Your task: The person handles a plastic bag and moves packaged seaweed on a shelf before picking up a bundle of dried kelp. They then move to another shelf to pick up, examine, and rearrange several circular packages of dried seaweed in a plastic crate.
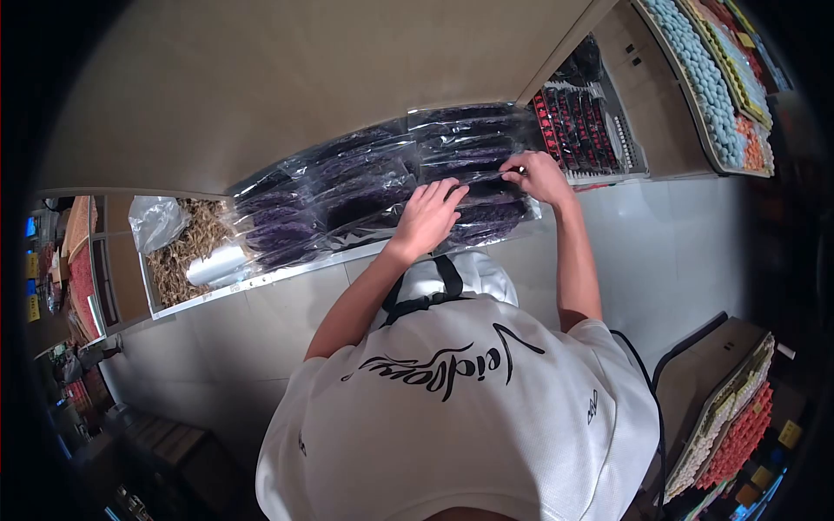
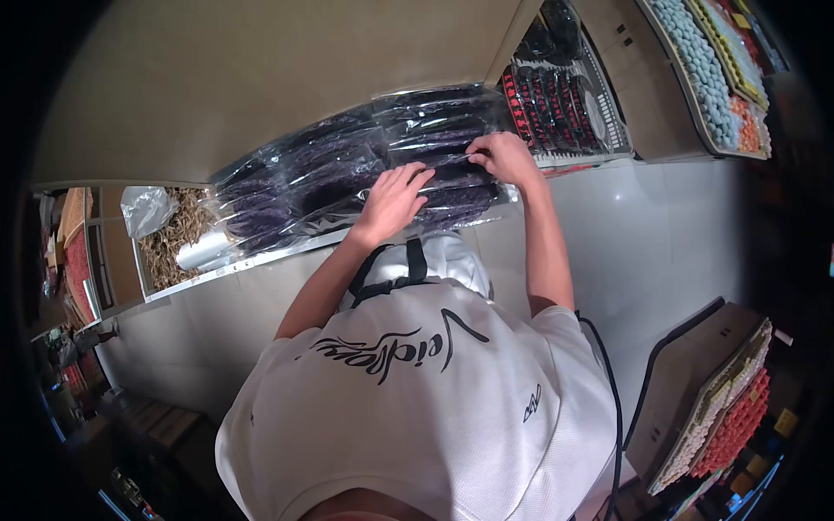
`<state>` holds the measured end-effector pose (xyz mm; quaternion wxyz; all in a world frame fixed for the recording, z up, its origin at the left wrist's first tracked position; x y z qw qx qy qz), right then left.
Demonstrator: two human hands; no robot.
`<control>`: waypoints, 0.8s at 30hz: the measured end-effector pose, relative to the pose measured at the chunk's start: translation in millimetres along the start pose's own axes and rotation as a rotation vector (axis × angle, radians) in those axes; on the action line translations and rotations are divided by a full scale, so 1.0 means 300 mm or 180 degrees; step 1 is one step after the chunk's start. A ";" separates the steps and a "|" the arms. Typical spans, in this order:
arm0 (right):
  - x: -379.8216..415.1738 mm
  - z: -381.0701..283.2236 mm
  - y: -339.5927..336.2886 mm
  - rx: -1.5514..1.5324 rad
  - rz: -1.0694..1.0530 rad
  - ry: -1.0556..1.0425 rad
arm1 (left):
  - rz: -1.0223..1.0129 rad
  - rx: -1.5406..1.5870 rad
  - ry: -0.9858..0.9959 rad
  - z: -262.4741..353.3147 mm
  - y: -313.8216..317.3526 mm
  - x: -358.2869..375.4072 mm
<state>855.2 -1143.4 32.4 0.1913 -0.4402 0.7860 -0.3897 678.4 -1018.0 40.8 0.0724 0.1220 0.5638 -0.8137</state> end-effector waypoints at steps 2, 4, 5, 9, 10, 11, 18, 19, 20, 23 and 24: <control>-0.010 0.036 0.027 -0.0405 -0.0208 0.0131 | 0.0222 0.0189 -0.0106 -0.017 -0.014 -0.009; -0.015 0.032 0.054 -0.0466 -0.0620 0.0037 | 0.0257 0.0132 -0.0280 -0.052 -0.006 -0.004; -0.020 0.038 0.054 -0.0502 -0.0646 0.0073 | 0.0277 0.0100 -0.0362 -0.067 0.000 0.001; -0.082 0.070 0.037 -0.0621 -0.0511 0.0247 | 0.0304 -0.0262 -0.0220 -0.078 0.043 0.017; -0.111 0.075 0.032 -0.0362 -0.0424 0.0202 | 0.0342 -0.0274 -0.0228 -0.075 0.043 0.016; -0.135 0.078 0.032 -0.0107 -0.0336 0.0162 | 0.0375 -0.0282 -0.0235 -0.069 0.044 0.019; -0.195 0.074 0.188 0.1518 -0.0762 0.0128 | 0.0346 -0.0116 -0.0453 -0.052 0.061 0.053; -0.196 0.070 0.194 0.1591 -0.0818 0.0116 | 0.0367 -0.0018 -0.0492 -0.058 0.065 0.059; -0.188 0.066 0.185 0.1585 -0.0755 0.0075 | 0.0393 0.0081 -0.0533 -0.065 0.070 0.064; -0.131 -0.098 0.027 0.1421 -0.0427 -0.0093 | 0.0643 0.0495 -0.0783 -0.085 0.050 0.067; -0.106 -0.155 -0.032 0.1333 -0.0295 -0.0205 | 0.0749 0.0654 -0.0886 -0.092 0.043 0.070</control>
Point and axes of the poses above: each hand's wrist, its own x-axis away from the middle knuckle, its own y-axis out of the palm, z = x × y, the point moved 7 cm from there along -x, towards the middle knuckle, and after that the axes turned 5 degrees about -x, right-handed, at the moved point
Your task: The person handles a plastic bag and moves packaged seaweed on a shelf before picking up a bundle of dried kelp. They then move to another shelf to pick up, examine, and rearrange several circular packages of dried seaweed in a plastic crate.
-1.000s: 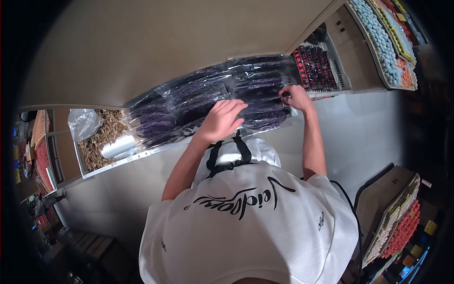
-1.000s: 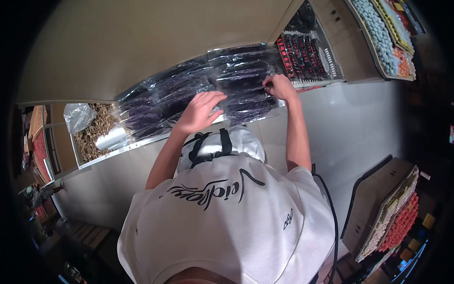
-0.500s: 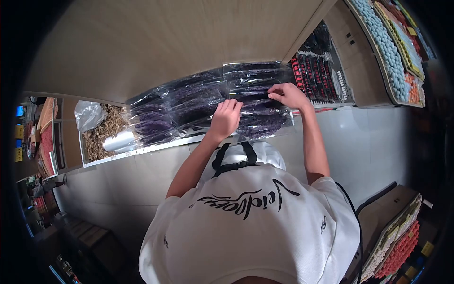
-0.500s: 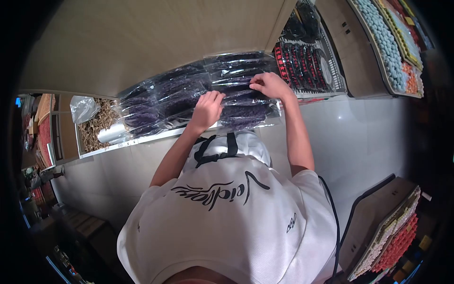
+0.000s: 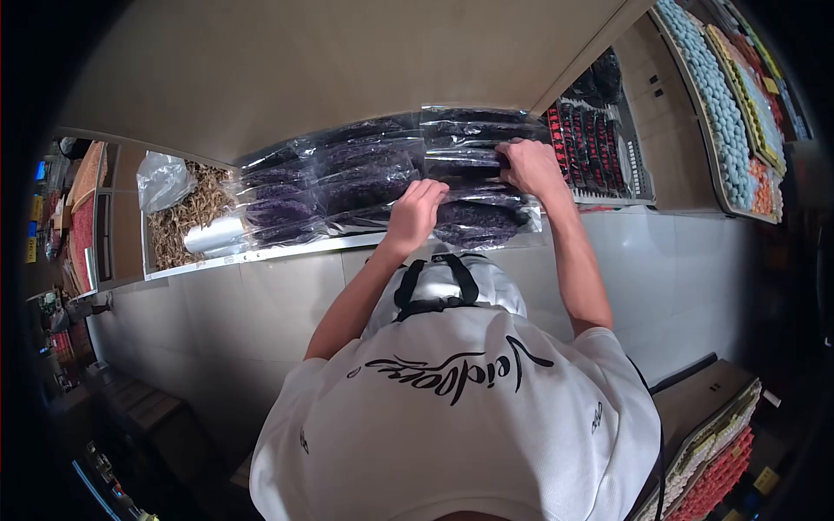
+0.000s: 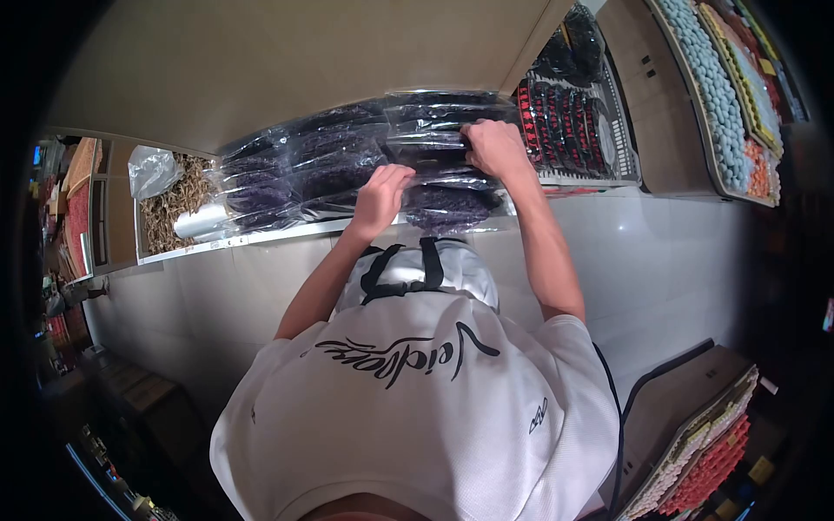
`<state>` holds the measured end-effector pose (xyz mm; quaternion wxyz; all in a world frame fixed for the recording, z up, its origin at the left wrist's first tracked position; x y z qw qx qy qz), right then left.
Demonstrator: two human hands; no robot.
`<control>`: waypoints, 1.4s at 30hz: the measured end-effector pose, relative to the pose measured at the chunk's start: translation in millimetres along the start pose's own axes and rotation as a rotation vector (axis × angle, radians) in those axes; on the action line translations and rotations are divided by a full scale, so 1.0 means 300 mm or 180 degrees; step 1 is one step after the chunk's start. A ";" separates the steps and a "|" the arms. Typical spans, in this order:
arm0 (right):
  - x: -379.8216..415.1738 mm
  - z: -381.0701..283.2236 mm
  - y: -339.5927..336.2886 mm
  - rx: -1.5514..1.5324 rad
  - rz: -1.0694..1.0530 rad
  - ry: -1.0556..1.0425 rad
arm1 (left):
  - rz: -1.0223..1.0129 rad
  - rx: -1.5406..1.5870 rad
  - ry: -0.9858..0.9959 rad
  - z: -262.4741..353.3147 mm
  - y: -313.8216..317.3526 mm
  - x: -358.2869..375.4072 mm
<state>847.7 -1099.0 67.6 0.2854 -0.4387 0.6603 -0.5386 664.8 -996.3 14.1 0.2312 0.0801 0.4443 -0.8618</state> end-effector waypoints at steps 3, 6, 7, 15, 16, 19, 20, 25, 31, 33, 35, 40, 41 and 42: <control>0.023 -0.016 -0.046 0.0174 -0.0333 0.0178 | 0.0136 0.0000 -0.0127 -0.024 0.005 -0.003; 0.001 0.023 0.038 -0.0196 -0.0236 0.0009 | -0.0254 -0.0671 0.0017 -0.030 0.049 0.013; 0.000 0.036 0.053 -0.0254 -0.0207 0.0011 | -0.0301 -0.0918 0.0052 -0.017 0.045 0.007; 0.022 0.070 0.033 -0.0515 0.0126 -0.0049 | 0.0044 -0.0476 -0.0181 0.079 -0.056 -0.021; 0.013 0.073 0.046 -0.0516 0.0040 0.0010 | 0.0141 -0.0412 -0.0254 0.075 -0.064 -0.023; -0.009 0.072 0.115 -0.0448 -0.0335 0.0102 | 0.0368 -0.0366 -0.0145 0.101 -0.098 -0.047; -0.014 0.076 0.139 -0.0413 -0.0384 0.0103 | 0.0182 -0.0537 -0.0011 0.110 -0.083 -0.055; -0.039 0.088 0.050 -0.0722 0.0467 0.0127 | -0.0578 -0.0924 0.0059 0.063 0.011 -0.039; -0.130 0.108 0.180 0.0178 -0.0097 0.0126 | -0.0626 -0.1002 0.0000 0.047 0.020 -0.023; -0.143 0.105 0.193 0.0232 -0.0070 0.0148 | -0.0594 -0.1014 0.0008 0.040 0.018 -0.020; -0.151 0.112 0.223 0.0357 -0.0097 0.0228 | -0.0588 -0.1027 0.0007 0.029 0.022 -0.008; -0.030 -0.003 0.004 0.0004 0.1277 -0.0243 | -0.0508 -0.1088 -0.0163 0.008 0.008 0.000; -0.007 -0.018 -0.039 -0.0200 0.1432 -0.0278 | -0.0483 -0.1178 -0.0199 -0.003 0.008 0.003; 0.004 -0.026 -0.052 -0.0095 0.1544 -0.0341 | -0.0499 -0.1231 -0.0174 -0.003 0.012 0.004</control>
Point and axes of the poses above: each hand's wrist, its own x-axis away from the middle knuckle, its own y-axis out of the palm, z = x × y, the point moved 7 cm from there along -x, towards the middle knuckle, and after that the axes turned 5 degrees about -x, right-handed, at the moved point
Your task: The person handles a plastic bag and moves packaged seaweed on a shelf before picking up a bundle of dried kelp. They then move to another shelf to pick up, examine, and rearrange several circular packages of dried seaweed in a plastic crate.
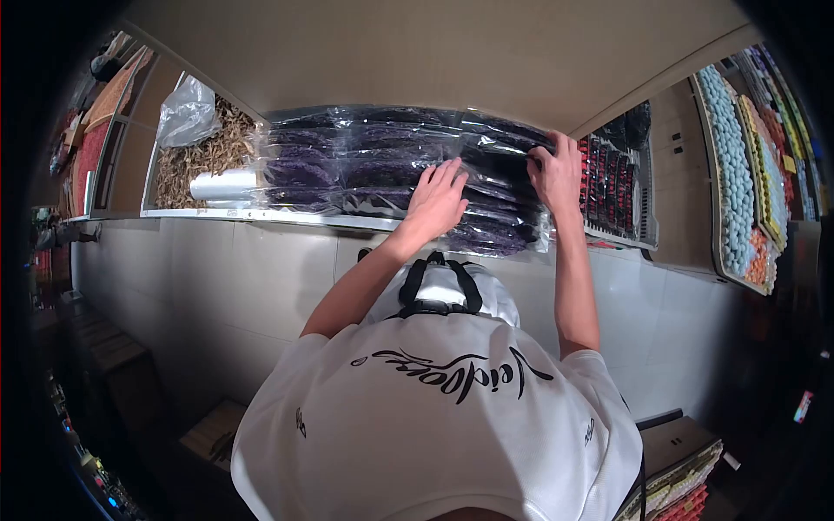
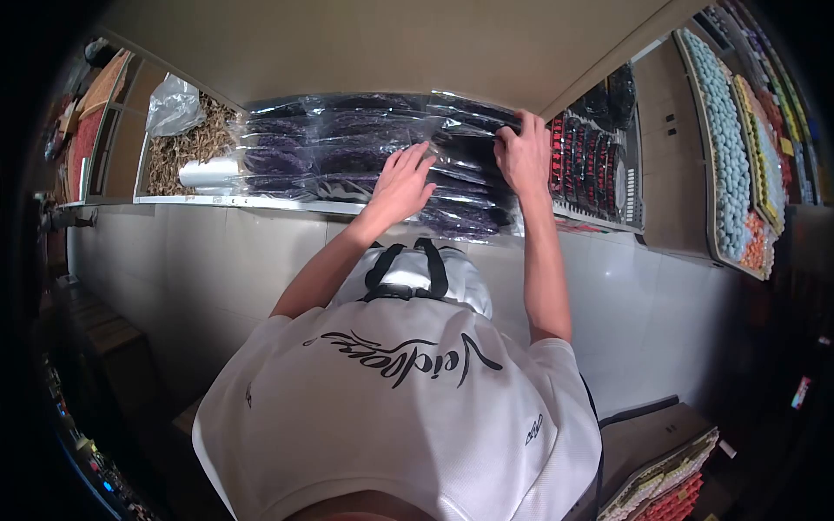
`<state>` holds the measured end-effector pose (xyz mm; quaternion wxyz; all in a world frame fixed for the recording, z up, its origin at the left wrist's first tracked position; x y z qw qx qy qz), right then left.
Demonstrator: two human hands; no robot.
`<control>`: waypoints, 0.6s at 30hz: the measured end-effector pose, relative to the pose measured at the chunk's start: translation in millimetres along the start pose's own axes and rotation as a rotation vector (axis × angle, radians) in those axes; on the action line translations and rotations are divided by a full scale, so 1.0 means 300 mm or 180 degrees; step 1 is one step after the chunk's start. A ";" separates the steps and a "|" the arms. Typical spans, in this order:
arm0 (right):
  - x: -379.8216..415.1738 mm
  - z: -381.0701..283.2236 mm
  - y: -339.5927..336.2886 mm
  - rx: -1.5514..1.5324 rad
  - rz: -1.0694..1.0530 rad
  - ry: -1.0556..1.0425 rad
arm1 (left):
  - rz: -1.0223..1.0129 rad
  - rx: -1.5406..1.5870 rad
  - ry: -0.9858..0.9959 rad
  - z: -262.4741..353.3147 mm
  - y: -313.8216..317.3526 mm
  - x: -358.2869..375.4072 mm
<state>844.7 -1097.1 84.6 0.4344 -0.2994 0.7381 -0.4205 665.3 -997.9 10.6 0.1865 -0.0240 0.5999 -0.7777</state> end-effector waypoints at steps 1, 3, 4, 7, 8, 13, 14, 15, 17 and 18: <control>-0.007 -0.005 -0.004 0.0067 0.0116 -0.0094 | -0.0013 -0.0078 0.0013 0.001 -0.001 -0.003; -0.001 0.039 0.085 0.0052 -0.0146 -0.0059 | 0.0157 -0.0017 0.0109 0.008 -0.011 -0.008; 0.000 0.043 0.098 0.0074 -0.0196 -0.0046 | 0.0218 0.0062 0.0137 0.009 -0.021 -0.011; 0.010 0.052 0.103 -0.0012 -0.0081 0.0096 | 0.0412 0.0393 0.0120 -0.006 -0.081 0.003; 0.016 0.050 0.104 -0.0006 -0.0048 0.0078 | 0.0515 0.0578 0.0083 -0.022 -0.100 0.013; 0.021 0.047 0.102 -0.0003 -0.0088 0.0073 | 0.0797 0.0763 -0.0264 -0.154 -0.184 0.100; 0.019 0.056 0.109 -0.0029 -0.0155 0.0086 | 0.0821 0.0728 -0.0369 -0.197 -0.199 0.122; 0.018 0.064 0.120 -0.0071 -0.0222 0.0087 | 0.0847 0.0678 -0.0487 -0.243 -0.214 0.148; 0.012 0.065 0.133 0.0044 -0.0306 0.0059 | 0.1203 0.0580 -0.0626 -0.351 -0.260 0.203; 0.011 0.070 0.145 0.0111 -0.0398 0.0035 | 0.1289 0.0419 -0.0708 -0.407 -0.294 0.229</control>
Point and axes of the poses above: each hand's wrist, its own x-axis away from the middle knuckle, its own y-axis out of the palm, z = x × y, the point moved 7 cm from there along -x, towards the middle knuckle, and after that the axes turned 5 degrees about -x, right-handed, at the moved point
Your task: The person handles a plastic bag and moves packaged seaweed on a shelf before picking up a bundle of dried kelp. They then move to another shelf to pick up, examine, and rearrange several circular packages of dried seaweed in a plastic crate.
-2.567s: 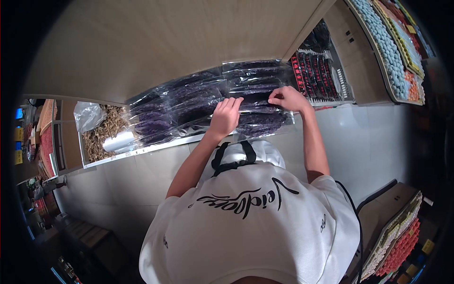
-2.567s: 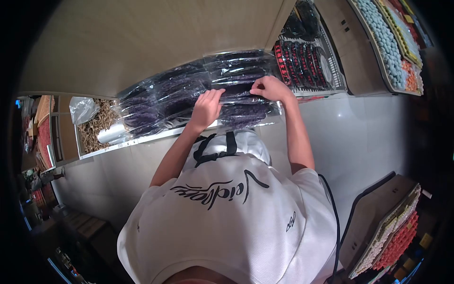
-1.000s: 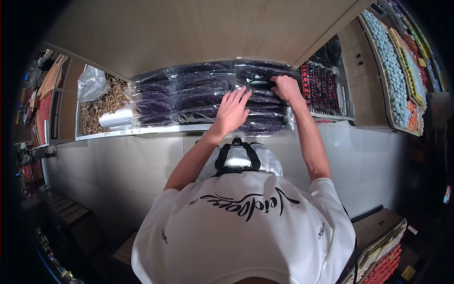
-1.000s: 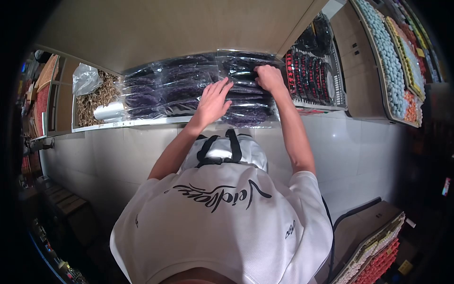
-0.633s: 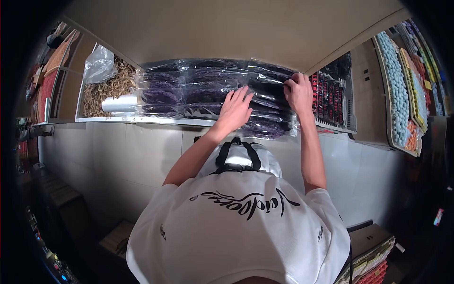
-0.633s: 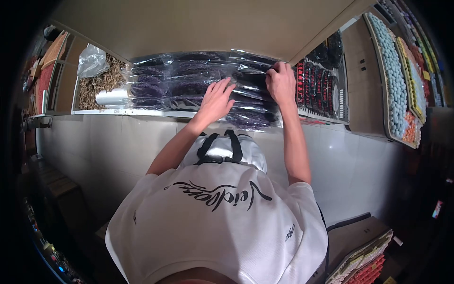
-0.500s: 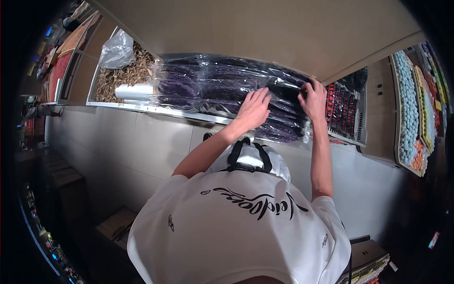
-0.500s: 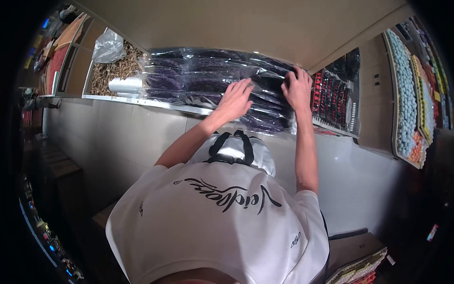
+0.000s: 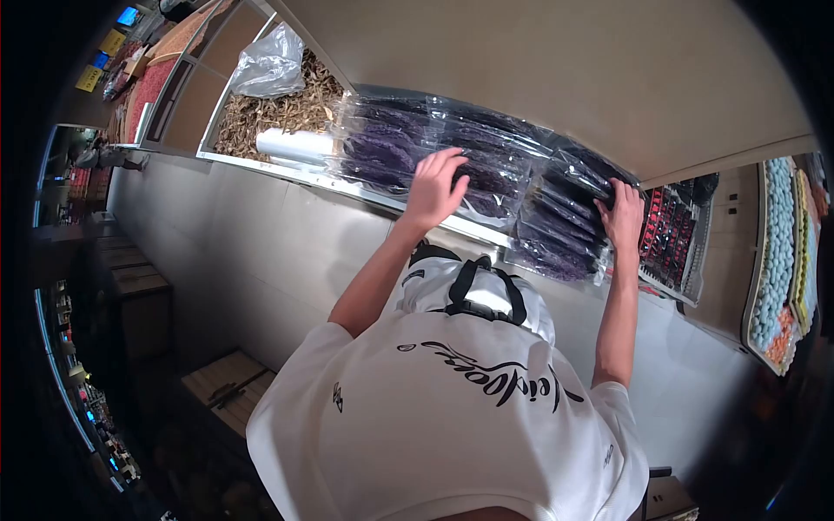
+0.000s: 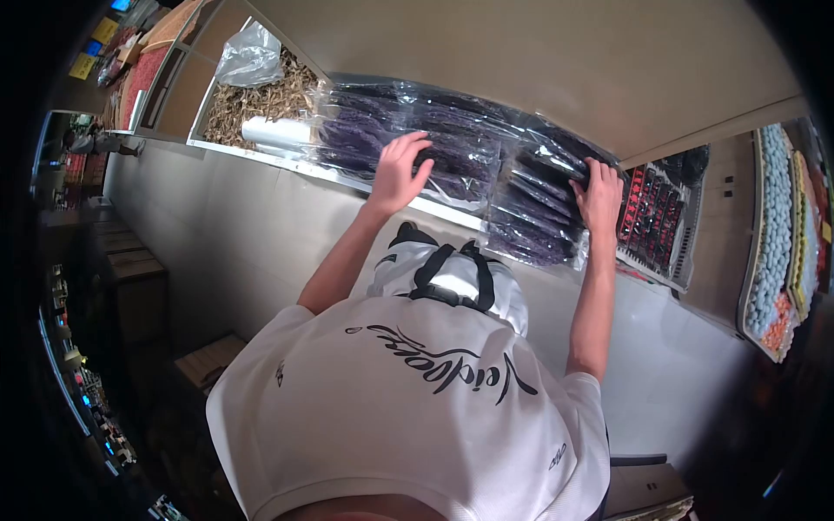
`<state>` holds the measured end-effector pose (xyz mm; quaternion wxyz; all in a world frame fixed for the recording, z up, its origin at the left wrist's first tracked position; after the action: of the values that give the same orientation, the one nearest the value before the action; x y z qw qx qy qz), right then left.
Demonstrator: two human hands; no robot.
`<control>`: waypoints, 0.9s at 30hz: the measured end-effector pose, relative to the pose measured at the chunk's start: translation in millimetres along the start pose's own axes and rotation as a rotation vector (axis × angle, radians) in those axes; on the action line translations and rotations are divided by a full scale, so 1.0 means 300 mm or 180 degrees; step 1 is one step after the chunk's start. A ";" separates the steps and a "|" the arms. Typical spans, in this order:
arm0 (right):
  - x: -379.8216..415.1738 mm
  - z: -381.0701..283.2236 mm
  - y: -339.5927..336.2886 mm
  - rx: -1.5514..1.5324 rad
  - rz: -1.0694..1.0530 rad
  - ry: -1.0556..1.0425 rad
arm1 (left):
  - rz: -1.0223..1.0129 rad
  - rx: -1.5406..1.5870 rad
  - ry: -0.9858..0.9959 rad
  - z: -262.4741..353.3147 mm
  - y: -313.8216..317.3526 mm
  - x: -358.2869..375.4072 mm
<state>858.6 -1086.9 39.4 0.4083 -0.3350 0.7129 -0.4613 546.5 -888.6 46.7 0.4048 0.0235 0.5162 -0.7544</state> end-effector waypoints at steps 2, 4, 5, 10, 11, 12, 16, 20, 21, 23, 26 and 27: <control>-0.004 -0.005 0.004 0.0045 -0.0107 -0.0015 | 0.0213 -0.0260 -0.0135 -0.124 -0.081 -0.007; -0.006 -0.012 -0.016 -0.0030 -0.0041 0.0008 | 0.0455 -0.0424 -0.0224 -0.263 -0.152 -0.032; -0.008 -0.024 -0.033 -0.0056 0.0023 0.0005 | 0.0420 -0.0453 -0.0255 -0.318 -0.188 -0.059; -0.028 -0.104 -0.193 -0.0032 0.0351 0.0081 | -0.0043 -0.0560 0.0014 -0.520 -0.234 -0.261; -0.031 -0.122 -0.229 -0.0049 0.0463 0.0084 | -0.0199 -0.0650 -0.0148 -0.551 -0.224 -0.272; -0.036 -0.133 -0.261 -0.0063 0.0577 0.0036 | -0.0362 -0.0739 -0.0308 -0.572 -0.213 -0.280; -0.039 -0.166 -0.385 -0.0039 0.0707 0.0282 | -0.1029 -0.1150 -0.0927 -0.667 -0.207 -0.285; -0.034 -0.249 -0.520 -0.0272 0.1230 0.0467 | -0.1498 -0.1325 -0.1094 -0.728 -0.211 -0.274; -0.034 -0.266 -0.534 -0.0525 0.1322 0.0486 | -0.1612 -0.1420 -0.1136 -0.733 -0.218 -0.277; -0.043 -0.297 -0.551 -0.1036 0.1514 0.0513 | -0.1848 -0.1717 -0.0627 -0.730 -0.198 -0.298; -0.099 -0.395 -0.519 -0.1565 0.1520 0.0546 | -0.2308 -0.2038 -0.0158 -0.712 -0.155 -0.324; -0.123 -0.425 -0.499 -0.1778 0.1498 0.0564 | -0.2486 -0.2123 -0.0053 -0.709 -0.140 -0.325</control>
<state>776.5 -1058.8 219.6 0.3328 -0.2193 0.9013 -0.1697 503.8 -655.8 23.6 0.0824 -0.3075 0.6958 -0.6438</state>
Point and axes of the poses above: each hand's wrist, its own x-axis away from the middle knuckle, its own y-axis out of the palm, z = x × y, the point moved 7 cm from there along -x, towards the middle knuckle, and after that the axes turned 5 degrees about -x, right-handed, at the moved point
